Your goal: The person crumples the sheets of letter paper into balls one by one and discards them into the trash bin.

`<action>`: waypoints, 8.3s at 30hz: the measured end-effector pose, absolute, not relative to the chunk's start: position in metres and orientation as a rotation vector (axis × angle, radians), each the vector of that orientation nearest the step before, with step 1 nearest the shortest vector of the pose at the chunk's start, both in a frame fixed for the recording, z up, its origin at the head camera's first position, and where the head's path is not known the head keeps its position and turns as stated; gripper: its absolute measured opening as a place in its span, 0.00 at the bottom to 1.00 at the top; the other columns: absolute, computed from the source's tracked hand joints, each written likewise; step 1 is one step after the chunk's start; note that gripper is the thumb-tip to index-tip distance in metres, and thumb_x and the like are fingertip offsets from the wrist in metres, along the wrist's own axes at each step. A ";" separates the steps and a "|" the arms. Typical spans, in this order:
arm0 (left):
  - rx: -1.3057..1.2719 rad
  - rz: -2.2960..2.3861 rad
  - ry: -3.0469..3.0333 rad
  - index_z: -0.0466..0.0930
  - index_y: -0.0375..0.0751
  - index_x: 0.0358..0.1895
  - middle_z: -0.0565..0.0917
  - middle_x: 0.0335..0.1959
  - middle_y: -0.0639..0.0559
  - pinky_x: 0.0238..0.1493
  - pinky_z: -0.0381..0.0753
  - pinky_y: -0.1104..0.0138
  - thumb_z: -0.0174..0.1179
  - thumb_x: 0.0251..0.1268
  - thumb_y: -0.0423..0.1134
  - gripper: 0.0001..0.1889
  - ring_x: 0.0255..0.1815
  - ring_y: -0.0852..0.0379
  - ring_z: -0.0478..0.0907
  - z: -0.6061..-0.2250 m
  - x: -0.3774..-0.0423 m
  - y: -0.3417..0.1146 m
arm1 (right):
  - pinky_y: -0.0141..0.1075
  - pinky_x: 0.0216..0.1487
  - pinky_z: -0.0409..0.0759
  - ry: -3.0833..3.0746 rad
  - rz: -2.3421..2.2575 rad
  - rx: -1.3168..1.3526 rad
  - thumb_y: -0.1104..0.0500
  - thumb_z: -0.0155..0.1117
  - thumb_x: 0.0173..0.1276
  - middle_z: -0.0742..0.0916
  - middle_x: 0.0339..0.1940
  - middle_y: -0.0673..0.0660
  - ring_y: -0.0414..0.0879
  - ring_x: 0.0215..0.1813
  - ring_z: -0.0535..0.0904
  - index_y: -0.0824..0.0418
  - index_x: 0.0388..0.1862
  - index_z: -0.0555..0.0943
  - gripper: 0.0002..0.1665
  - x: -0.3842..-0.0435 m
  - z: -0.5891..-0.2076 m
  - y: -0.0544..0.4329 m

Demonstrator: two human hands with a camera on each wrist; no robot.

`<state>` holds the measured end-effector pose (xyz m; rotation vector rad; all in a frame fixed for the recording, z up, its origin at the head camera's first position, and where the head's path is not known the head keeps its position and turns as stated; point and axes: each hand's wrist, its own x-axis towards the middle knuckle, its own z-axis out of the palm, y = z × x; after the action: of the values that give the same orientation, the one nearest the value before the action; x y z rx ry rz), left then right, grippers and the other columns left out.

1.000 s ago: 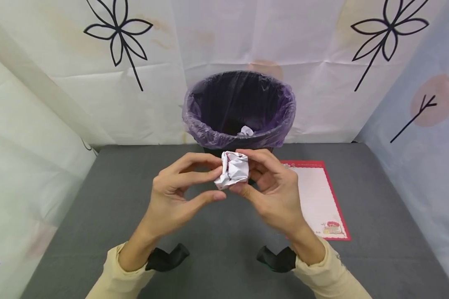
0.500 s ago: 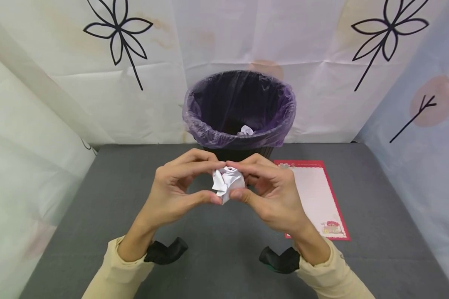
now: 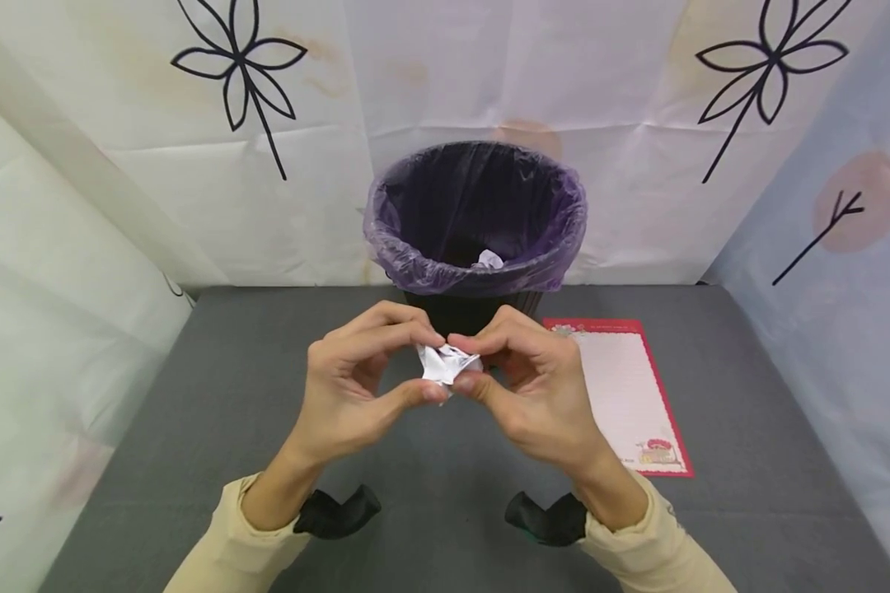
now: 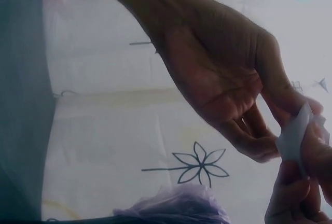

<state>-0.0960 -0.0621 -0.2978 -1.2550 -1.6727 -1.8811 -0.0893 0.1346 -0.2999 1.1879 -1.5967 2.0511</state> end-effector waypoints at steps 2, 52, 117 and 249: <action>-1.234 -1.884 -1.652 0.83 0.24 0.44 0.79 0.41 0.38 0.42 0.83 0.59 0.72 0.61 0.30 0.13 0.40 0.48 0.76 -0.299 -0.095 -0.059 | 0.30 0.38 0.82 -1.571 2.031 1.174 0.70 0.74 0.62 0.84 0.34 0.61 0.47 0.36 0.79 0.80 0.43 0.83 0.14 -0.089 -0.300 0.132; -0.863 -1.893 -2.414 0.82 0.34 0.59 0.84 0.51 0.44 0.56 0.80 0.68 0.73 0.60 0.31 0.23 0.52 0.50 0.83 -0.139 -0.241 -0.064 | 0.32 0.39 0.85 -2.253 2.100 0.798 0.77 0.74 0.58 0.84 0.42 0.64 0.53 0.40 0.82 0.71 0.48 0.84 0.18 -0.243 -0.141 0.163; -0.924 -1.826 -2.257 0.79 0.29 0.62 0.85 0.53 0.42 0.57 0.81 0.60 0.70 0.60 0.26 0.24 0.53 0.52 0.82 -0.285 -0.125 -0.120 | 0.32 0.52 0.82 -2.252 1.940 1.006 0.84 0.65 0.59 0.86 0.50 0.63 0.50 0.51 0.85 0.76 0.57 0.79 0.25 -0.113 -0.257 0.211; -0.677 -1.700 -2.392 0.87 0.34 0.45 0.84 0.37 0.49 0.34 0.83 0.69 0.64 0.69 0.28 0.06 0.35 0.58 0.81 -0.393 -0.104 -0.054 | 0.29 0.43 0.84 -2.223 1.988 0.383 0.80 0.63 0.65 0.89 0.46 0.53 0.44 0.40 0.86 0.74 0.55 0.81 0.19 -0.083 -0.398 0.270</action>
<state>-0.1042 -0.0541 -0.3927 -0.6770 -2.3920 -1.6998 -0.0834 0.2701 -0.3985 0.3834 -2.2230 1.9875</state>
